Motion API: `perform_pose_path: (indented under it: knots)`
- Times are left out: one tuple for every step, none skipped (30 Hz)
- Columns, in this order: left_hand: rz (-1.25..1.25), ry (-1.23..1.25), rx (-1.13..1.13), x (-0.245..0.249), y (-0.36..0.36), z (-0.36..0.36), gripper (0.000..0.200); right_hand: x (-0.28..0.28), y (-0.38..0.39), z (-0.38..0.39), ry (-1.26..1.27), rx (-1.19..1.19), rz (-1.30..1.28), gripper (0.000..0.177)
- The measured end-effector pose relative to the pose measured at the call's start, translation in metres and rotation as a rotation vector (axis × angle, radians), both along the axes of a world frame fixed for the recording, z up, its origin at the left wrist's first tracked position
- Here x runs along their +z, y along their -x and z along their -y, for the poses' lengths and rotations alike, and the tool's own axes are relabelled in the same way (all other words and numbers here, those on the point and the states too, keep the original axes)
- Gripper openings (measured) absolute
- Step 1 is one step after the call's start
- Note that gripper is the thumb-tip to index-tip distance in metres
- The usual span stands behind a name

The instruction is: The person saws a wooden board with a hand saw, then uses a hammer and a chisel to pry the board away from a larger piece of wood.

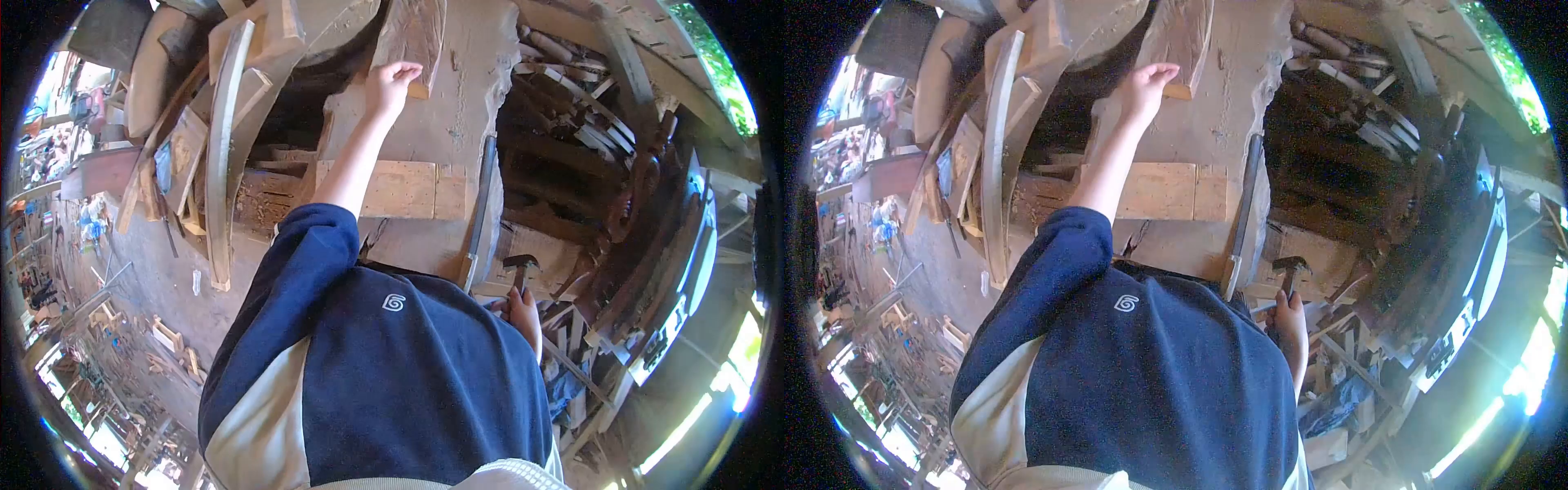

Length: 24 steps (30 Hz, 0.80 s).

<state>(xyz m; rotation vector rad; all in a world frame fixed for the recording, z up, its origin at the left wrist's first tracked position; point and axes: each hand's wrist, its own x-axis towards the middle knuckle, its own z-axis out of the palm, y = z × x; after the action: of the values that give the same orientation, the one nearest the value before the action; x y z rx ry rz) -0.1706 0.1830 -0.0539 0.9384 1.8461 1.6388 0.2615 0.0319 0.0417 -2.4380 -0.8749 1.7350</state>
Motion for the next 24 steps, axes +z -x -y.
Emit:
perform_pose_path:
  knots:
    - [-0.101, 0.054, -0.01, 0.001, 0.0, -0.006, 0.011, 0.005, 0.003, -0.004, 0.016, 0.011, 0.009, 0.018]
    - [-0.2, 0.109, -0.027, -0.003, -0.002, -0.011, 0.01, 0.007, 0.004, -0.005, 0.035, 0.019, 0.02, 0.018]
    - [-0.181, 0.131, -0.036, -0.012, -0.002, -0.014, 0.01, -0.024, -0.029, 0.001, -0.04, 0.145, 0.01, 0.018]
    - [-0.181, 0.155, -0.067, -0.022, 0.0, -0.016, 0.012, -0.018, -0.025, -0.005, 0.033, 0.078, -0.024, 0.017]
    - [-0.177, 0.179, -0.094, -0.027, -0.001, -0.016, 0.013, -0.007, -0.017, -0.015, 0.104, 0.014, -0.053, 0.016]
    - [-0.122, 0.106, -0.063, -0.032, -0.004, -0.014, 0.011, 0.001, -0.012, -0.018, 0.123, 0.02, -0.028, 0.016]
    - [-0.15, -0.022, 0.009, -0.041, -0.007, -0.015, 0.009, 0.008, -0.004, -0.022, 0.134, 0.018, -0.015, 0.015]
    - [-0.209, -0.059, 0.023, -0.052, -0.003, -0.018, 0.008, 0.01, -0.001, -0.026, 0.141, 0.017, -0.004, 0.015]
    - [-0.271, -0.096, 0.037, -0.064, 0.0, -0.02, 0.007, 0.005, -0.001, -0.027, 0.111, 0.08, -0.003, 0.016]
    - [-0.253, -0.079, 0.049, -0.075, -0.002, -0.019, 0.007, 0.007, 0.002, -0.029, 0.136, 0.079, 0.034, 0.016]
    - [-0.217, -0.109, 0.022, -0.065, -0.003, -0.019, 0.009, 0.012, 0.009, -0.033, 0.161, 0.08, 0.071, 0.017]
    - [-0.184, -0.142, -0.005, -0.056, -0.002, -0.018, 0.011, 0.008, 0.003, -0.035, 0.176, 0.094, 0.085, 0.017]
    - [-0.174, -0.127, 0.006, -0.053, 0.002, -0.017, 0.011, 0.001, -0.004, -0.033, 0.148, 0.157, 0.081, 0.017]
    - [-0.281, 0.007, -0.061, -0.05, 0.007, -0.014, 0.021, -0.003, -0.008, -0.033, 0.118, 0.216, 0.073, 0.018]
    - [-0.388, 0.139, -0.133, -0.046, 0.011, -0.013, 0.032, 0.0, -0.004, -0.038, 0.127, 0.223, 0.078, 0.018]
    - [-0.382, 0.147, -0.129, -0.04, 0.009, -0.014, 0.032, 0.007, 0.005, -0.045, 0.159, 0.21, 0.071, 0.018]
    - [-0.429, 0.047, -0.05, -0.032, 0.005, -0.017, 0.017, 0.011, 0.011, -0.048, 0.188, 0.195, 0.063, 0.018]
    - [-0.478, -0.057, 0.032, -0.028, 0.0, -0.018, 0.003, 0.01, 0.011, -0.046, 0.19, 0.2, 0.066, 0.018]
    - [-0.478, -0.057, 0.042, -0.027, -0.002, -0.017, 0.003, 0.01, 0.008, -0.042, 0.112, 0.35, 0.111, 0.019]
    - [-0.457, -0.079, 0.014, -0.027, -0.002, -0.018, 0.004, 0.008, 0.002, -0.038, 0.026, 0.502, 0.154, 0.02]
    - [-0.437, -0.104, -0.009, -0.026, -0.001, -0.019, 0.005, -0.001, -0.003, -0.033, -0.124, 0.655, 0.163, 0.026]
    - [-0.378, -0.032, -0.027, -0.026, 0.0, -0.017, 0.008, -0.003, -0.009, -0.031, -0.159, 0.519, 0.092, 0.025]
    - [-0.38, -0.038, -0.003, -0.029, -0.001, -0.017, 0.008, 0.006, 0.008, -0.035, -0.19, 0.386, 0.021, 0.023]
    - [-0.256, -0.027, -0.02, -0.033, -0.003, -0.017, 0.014, 0.013, 0.025, -0.046, -0.199, 0.405, 0.021, 0.023]
